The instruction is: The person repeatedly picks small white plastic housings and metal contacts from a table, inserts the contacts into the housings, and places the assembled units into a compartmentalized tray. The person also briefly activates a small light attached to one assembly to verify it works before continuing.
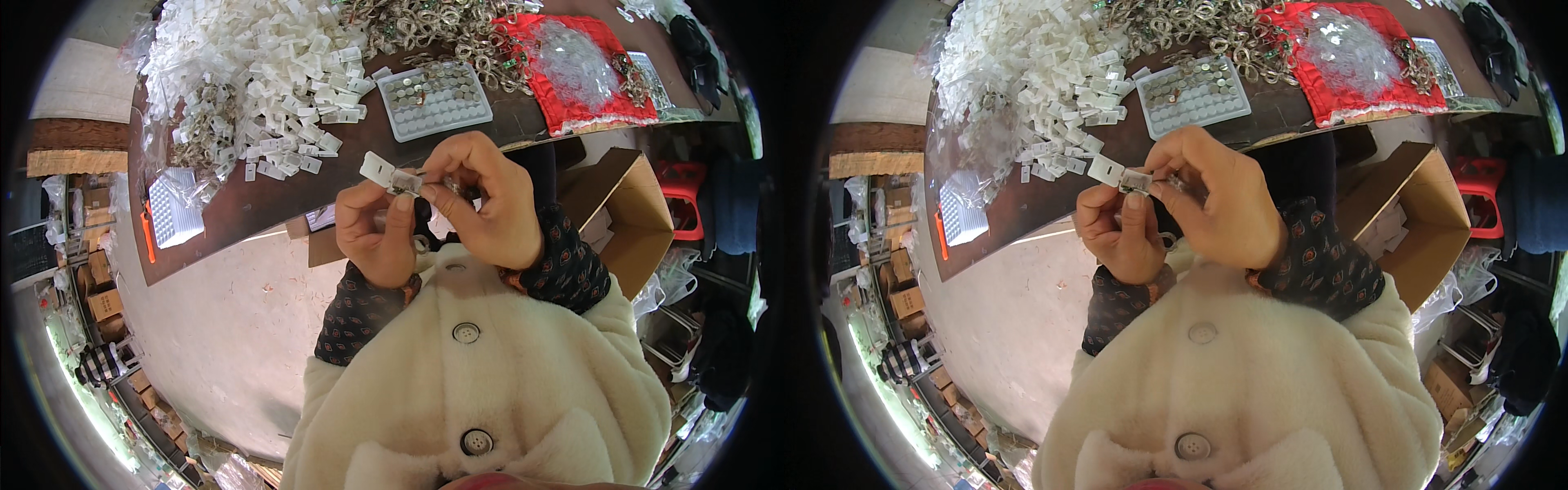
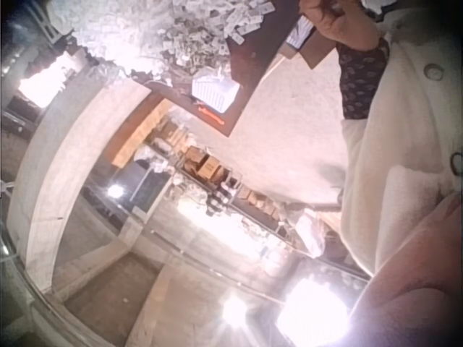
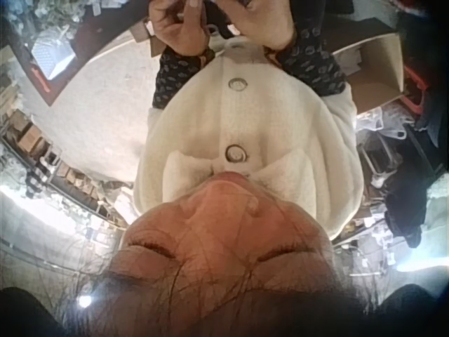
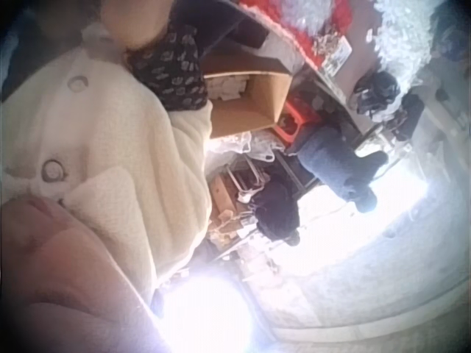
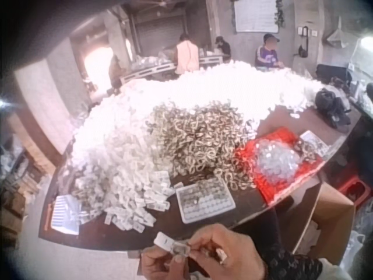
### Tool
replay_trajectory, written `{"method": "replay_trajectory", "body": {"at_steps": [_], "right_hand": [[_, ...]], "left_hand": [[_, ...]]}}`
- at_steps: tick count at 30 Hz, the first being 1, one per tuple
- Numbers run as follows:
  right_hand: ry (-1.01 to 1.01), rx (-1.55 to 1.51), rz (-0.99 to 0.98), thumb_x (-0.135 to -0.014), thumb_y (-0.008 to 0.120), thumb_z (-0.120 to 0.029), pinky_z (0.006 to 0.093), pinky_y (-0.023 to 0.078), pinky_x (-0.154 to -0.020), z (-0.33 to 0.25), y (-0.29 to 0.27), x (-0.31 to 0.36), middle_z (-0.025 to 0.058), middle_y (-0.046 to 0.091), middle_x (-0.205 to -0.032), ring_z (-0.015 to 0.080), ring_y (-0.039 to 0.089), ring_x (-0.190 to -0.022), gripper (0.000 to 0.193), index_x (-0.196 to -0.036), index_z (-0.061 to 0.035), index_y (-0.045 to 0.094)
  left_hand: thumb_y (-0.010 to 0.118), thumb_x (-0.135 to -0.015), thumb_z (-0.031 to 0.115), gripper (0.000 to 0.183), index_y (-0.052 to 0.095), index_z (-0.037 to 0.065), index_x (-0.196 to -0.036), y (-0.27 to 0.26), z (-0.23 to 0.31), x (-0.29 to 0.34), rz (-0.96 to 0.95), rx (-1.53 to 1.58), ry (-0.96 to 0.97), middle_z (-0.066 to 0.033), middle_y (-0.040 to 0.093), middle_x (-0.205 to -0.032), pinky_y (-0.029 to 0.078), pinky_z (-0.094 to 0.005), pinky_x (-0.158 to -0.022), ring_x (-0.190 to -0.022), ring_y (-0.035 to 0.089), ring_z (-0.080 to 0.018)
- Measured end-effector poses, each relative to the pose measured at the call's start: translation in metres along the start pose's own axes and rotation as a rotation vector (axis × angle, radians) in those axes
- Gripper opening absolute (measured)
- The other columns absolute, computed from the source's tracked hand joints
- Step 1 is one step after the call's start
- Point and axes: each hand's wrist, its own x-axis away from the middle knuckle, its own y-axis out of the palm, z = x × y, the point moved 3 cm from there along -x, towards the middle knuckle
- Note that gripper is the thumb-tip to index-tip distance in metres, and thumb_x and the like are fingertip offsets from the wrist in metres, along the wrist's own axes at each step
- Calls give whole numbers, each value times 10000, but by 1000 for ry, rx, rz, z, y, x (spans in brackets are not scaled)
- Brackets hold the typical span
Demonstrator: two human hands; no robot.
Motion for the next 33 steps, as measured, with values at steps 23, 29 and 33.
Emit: {"method": "replay_trajectory", "body": {"at_steps": [23,29,33], "right_hand": [[-366,267,129,-813,710,53,317,524,-676,15,11,-10,125,652,-890,246,654,-761,209,-976,-14,598],[-113,86,66,-849,669,102,257,496,-738,16,9,-9,65,615,-933,121,614,-821,237,-1007,-20,541],[106,-299,43,-858,661,113,231,471,-806,24,15,-3,16,545,-955,70,564,-871,261,-1008,-31,503]], "left_hand": [[627,-945,15,198,530,80,-1105,-12,-19,-10,-20,278,-224,-163,692,-1084,395,-182,-513,-638,543,-55],[608,-969,68,173,512,89,-1112,-14,-20,-11,-20,11,-58,-157,689,-1090,354,-183,-454,-546,484,-60],[601,-986,125,158,520,111,-1121,-17,-22,-5,19,216,-251,-148,685,-1098,339,-183,-403,-488,458,-58]]}}
